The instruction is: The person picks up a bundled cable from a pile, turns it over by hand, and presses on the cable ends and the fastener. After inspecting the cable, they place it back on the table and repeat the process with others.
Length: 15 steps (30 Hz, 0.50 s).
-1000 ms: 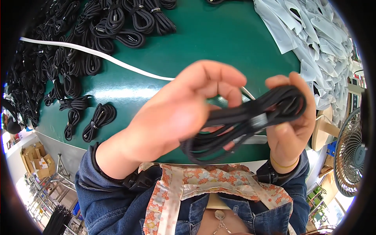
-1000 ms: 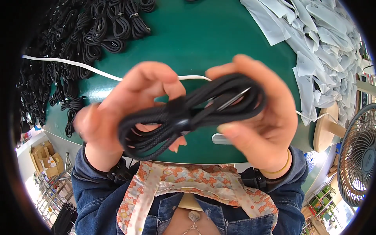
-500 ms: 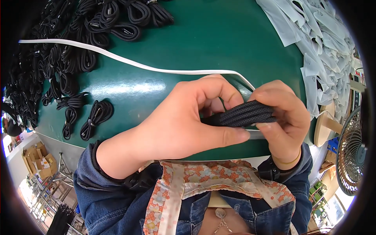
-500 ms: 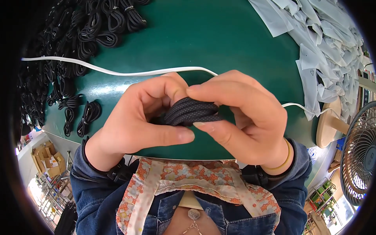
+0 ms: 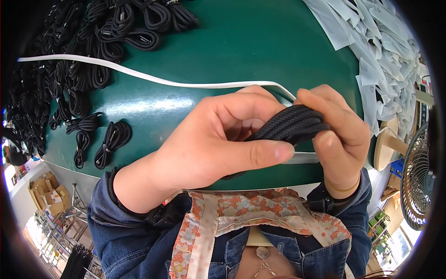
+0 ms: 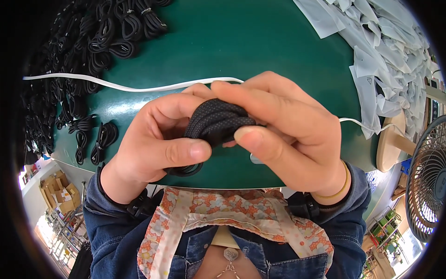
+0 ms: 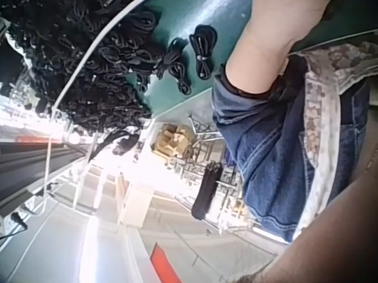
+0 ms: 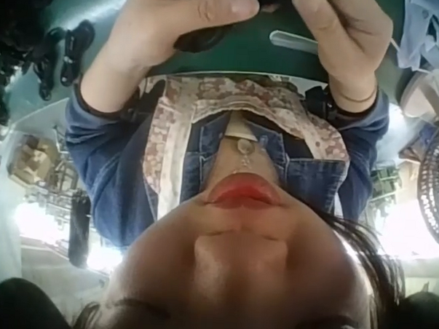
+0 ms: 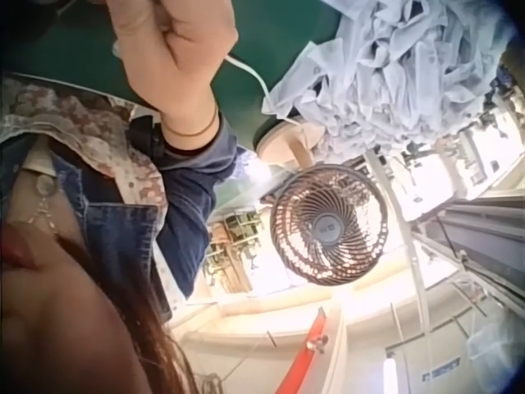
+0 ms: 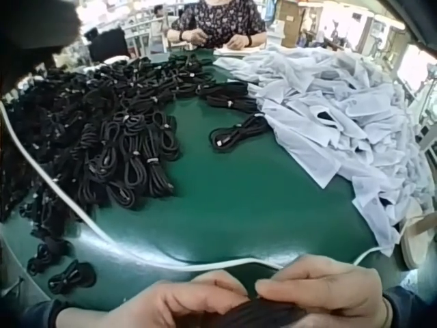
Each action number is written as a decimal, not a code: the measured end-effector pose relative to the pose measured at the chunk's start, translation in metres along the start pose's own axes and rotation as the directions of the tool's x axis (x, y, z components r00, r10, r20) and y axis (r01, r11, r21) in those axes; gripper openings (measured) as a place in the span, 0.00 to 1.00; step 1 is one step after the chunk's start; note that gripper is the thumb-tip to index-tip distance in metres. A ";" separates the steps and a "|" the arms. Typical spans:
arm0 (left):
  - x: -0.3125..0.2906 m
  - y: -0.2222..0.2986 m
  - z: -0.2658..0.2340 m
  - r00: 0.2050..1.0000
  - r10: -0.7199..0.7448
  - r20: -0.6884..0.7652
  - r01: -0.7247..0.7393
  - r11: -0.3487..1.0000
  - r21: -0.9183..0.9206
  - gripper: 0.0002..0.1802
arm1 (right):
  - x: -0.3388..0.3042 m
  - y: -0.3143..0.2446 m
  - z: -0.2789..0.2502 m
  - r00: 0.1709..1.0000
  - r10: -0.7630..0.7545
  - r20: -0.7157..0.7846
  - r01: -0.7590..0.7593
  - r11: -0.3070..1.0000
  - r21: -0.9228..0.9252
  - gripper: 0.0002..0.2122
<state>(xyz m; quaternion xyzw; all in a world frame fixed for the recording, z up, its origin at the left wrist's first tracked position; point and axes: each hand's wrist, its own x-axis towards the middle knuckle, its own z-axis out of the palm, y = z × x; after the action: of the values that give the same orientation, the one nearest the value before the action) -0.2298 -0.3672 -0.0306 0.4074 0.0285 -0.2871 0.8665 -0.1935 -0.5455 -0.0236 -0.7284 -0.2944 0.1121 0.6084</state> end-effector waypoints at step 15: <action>0.000 -0.009 -0.001 0.987 0.158 -0.042 -0.121 0.877 0.465 0.09 | 0.001 -0.004 0.005 0.994 0.109 0.011 -0.107 0.987 -0.124 0.18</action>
<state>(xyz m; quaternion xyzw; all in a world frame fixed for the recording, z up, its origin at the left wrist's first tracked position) -0.2343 -0.3706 -0.0373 0.6132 -0.0359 -0.2063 0.7616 -0.1968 -0.5410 -0.0203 -0.7784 -0.2661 0.1328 0.5529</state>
